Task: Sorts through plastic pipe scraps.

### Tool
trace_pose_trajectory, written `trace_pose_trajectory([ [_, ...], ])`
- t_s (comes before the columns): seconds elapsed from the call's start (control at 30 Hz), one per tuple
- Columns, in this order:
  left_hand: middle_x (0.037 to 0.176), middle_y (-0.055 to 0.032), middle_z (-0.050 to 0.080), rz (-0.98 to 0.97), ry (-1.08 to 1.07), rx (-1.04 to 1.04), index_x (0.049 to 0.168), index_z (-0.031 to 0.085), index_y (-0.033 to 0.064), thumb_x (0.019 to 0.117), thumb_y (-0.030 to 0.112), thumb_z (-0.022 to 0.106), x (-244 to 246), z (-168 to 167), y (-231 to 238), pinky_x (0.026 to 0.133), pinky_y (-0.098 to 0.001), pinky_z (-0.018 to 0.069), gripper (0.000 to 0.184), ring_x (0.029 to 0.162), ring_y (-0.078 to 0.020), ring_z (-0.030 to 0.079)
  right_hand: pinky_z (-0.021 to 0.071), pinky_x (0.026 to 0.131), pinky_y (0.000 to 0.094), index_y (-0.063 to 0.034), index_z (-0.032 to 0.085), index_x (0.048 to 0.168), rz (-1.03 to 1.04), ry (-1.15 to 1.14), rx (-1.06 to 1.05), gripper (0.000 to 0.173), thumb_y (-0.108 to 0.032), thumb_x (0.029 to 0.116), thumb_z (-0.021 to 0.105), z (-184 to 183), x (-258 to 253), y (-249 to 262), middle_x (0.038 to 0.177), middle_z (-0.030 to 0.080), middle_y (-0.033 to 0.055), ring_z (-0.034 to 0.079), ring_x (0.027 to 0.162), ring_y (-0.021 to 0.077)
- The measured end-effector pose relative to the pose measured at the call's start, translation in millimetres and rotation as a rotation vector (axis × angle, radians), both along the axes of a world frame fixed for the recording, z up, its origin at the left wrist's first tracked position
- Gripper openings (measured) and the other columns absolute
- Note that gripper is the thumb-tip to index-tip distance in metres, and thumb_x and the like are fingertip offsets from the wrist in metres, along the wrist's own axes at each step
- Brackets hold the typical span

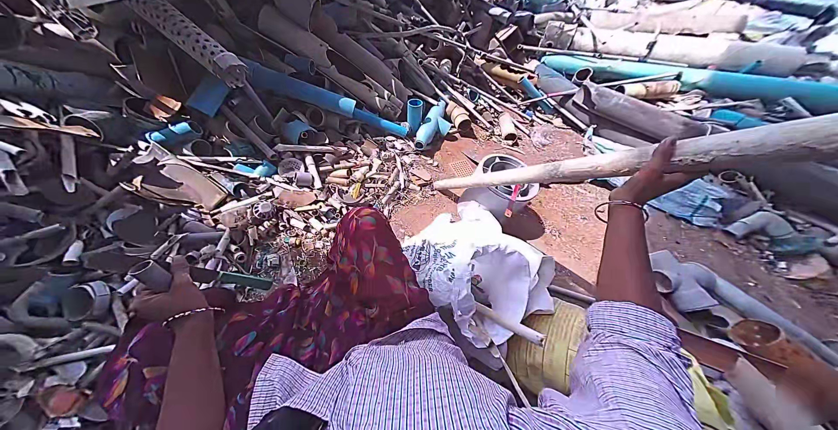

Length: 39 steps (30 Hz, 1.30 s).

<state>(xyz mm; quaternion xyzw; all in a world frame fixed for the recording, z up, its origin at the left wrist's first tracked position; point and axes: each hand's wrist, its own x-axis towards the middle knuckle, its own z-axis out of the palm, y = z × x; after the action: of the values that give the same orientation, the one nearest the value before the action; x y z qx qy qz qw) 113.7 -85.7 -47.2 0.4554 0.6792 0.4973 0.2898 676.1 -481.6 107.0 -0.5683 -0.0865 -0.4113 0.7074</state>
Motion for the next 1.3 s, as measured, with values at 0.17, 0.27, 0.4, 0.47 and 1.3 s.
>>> trace_pose_trajectory([
  [0.17, 0.115, -0.0179, 0.067, 0.002, -0.021, 0.013, 0.12, 0.063, -0.0116, 0.0948, 0.029, 0.074, 0.2, -4.3, -0.8, 0.097, -0.021, 0.0443, 0.049, 0.103, -0.0055, 0.061, 0.0539, 0.099, 0.0279, 0.0076, 0.019, 0.153, -0.006, -0.029, 0.17, 0.069, -0.009, 0.1011, 0.061, -21.5, -44.5, -0.8, 0.13, 0.055, 0.0172, 0.063, 0.114, 0.0153],
  [0.27, 0.112, -0.0161, 0.068, 0.01, -0.038, -0.025, 0.12, 0.064, -0.0107, 0.0953, 0.025, 0.074, 5.2, 2.8, -3.8, 0.095, -0.0205, 0.0441, 0.044, 0.101, -0.0043, 0.061, 0.0562, 0.097, 0.0332, 0.0071, 0.028, 0.149, 0.009, -0.007, 0.234, 0.066, -0.007, 0.0973, 0.066, -34.8, -70.8, -0.5, 0.121, 0.061, 0.0165, 0.066, 0.109, 0.0183],
  [0.4, 0.117, -0.0173, 0.068, 0.005, -0.06, -0.018, 0.124, 0.062, -0.0102, 0.0959, 0.028, 0.073, 3.0, -6.6, 1.6, 0.097, -0.0217, 0.0458, 0.049, 0.105, -0.0058, 0.062, 0.0579, 0.089, 0.0326, 0.0073, 0.04, 0.133, 0.03, -0.016, 0.224, 0.047, -0.002, 0.0946, 0.064, -45.4, -96.9, 6.7, 0.1, 0.066, 0.0111, 0.069, 0.095, 0.0159],
  [0.47, 0.115, -0.0169, 0.068, 0.007, -0.068, -0.034, 0.122, 0.063, -0.0106, 0.0959, 0.028, 0.073, 3.9, -7.7, 3.9, 0.096, -0.0211, 0.0454, 0.048, 0.104, -0.0053, 0.062, 0.058, 0.089, 0.0326, 0.0075, 0.04, 0.131, 0.065, -0.013, 0.177, 0.045, -0.005, 0.0947, 0.063, -49.4, -105.6, 7.0, 0.099, 0.066, 0.0097, 0.069, 0.095, 0.0153],
  [1.3, 0.079, -0.0023, 0.056, 0.011, -0.361, -0.018, 0.108, 0.059, -0.0093, 0.0989, 0.013, 0.067, 6.1, -21.8, 19.7, 0.056, -0.0177, 0.0463, 0.025, 0.058, 0.0001, 0.053, 0.0547, 0.098, 0.0284, 0.0056, 0.043, 0.134, 0.128, -0.038, 0.058, 0.056, -0.018, 0.0914, 0.07, -43.7, -106.2, 43.3, 0.111, 0.066, 0.0078, 0.066, 0.107, 0.0102],
])
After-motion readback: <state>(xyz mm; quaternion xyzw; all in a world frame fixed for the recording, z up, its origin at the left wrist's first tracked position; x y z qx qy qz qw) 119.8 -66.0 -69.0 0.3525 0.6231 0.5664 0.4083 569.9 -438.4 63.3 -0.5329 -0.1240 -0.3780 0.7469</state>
